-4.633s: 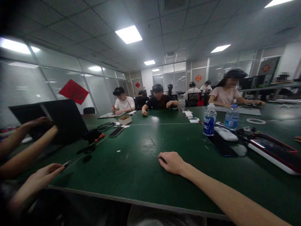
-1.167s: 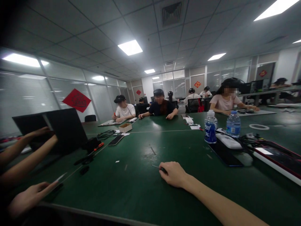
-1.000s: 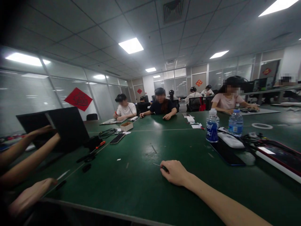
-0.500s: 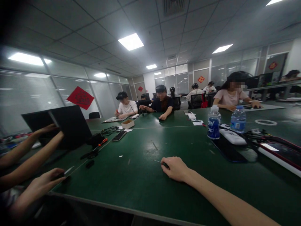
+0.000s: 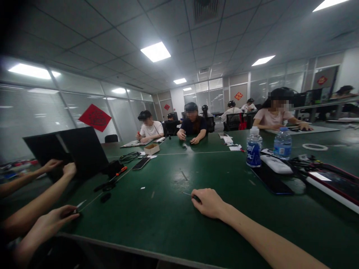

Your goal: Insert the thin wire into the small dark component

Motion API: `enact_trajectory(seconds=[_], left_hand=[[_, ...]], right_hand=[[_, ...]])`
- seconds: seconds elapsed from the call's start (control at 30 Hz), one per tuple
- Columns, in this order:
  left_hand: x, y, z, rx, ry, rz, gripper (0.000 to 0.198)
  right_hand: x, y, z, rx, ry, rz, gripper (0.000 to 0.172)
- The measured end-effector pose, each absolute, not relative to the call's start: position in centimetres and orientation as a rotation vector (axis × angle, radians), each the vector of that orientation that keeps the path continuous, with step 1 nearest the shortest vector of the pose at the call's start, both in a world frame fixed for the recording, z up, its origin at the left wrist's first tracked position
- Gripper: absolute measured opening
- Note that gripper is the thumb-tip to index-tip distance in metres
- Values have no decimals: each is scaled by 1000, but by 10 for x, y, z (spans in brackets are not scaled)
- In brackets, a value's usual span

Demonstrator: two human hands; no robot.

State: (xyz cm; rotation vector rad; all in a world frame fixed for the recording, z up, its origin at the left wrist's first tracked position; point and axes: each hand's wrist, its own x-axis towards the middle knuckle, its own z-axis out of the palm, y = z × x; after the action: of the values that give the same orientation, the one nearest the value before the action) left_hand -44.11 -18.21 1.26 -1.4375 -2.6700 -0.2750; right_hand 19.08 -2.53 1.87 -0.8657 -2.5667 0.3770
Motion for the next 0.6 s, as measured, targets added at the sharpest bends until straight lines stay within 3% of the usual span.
enact_trajectory(seconds=[0.2,0.43,0.6], left_hand=[[-463,-180,8,-1513,-2709,-445,32],[-429,-186,24,-1464,-2648,-429,49],[-411,-191,26,-1455,-2619,-403,50]], right_hand=[[190,-24,19,-876,-2561,344,25],[187,-23,16,-875,-2572,306,25],[187,-16,9,-828,-2573,319,25]])
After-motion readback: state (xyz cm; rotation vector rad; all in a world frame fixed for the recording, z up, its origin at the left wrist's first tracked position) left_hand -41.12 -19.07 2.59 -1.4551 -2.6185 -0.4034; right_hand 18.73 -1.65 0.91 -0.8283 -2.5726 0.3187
